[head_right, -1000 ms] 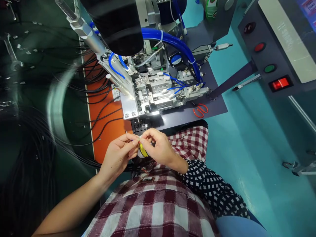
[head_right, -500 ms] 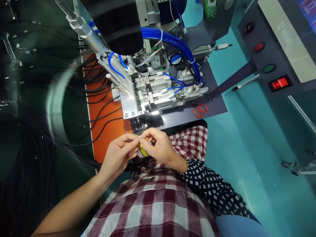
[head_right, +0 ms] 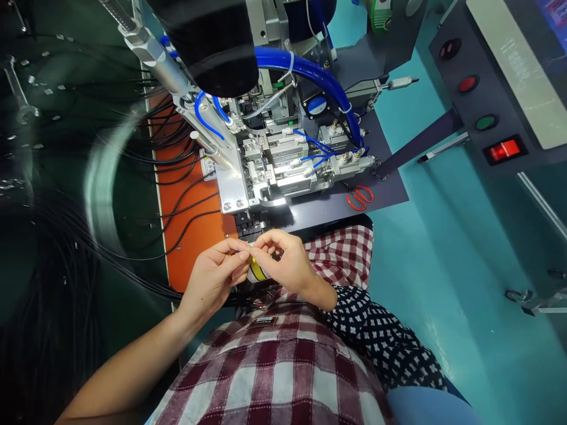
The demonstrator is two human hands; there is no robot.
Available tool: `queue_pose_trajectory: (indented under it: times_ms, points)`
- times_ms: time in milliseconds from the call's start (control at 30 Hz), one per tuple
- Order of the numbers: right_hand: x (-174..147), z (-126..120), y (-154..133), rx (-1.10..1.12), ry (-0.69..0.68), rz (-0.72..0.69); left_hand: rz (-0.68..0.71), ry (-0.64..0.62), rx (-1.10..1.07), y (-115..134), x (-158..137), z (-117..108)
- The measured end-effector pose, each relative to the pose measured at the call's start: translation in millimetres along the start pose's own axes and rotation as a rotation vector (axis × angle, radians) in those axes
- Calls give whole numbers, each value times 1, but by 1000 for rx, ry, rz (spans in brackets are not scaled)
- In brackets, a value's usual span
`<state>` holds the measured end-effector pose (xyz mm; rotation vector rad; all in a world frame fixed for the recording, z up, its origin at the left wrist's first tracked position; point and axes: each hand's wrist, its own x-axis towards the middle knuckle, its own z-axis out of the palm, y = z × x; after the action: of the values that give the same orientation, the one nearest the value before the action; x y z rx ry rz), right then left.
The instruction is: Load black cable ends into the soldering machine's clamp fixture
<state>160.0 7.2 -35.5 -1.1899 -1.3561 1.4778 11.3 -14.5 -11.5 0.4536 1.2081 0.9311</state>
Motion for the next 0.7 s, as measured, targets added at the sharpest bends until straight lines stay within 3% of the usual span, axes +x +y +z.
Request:
queue_pose_trajectory:
  times_ms: [500,700]
  points:
    - [-2,-1,5,38,-2,7,13,-11,-34,1,1,0]
    - [-1,-5,-1,-88,24,-74,3,-14,-28,2,1,1]
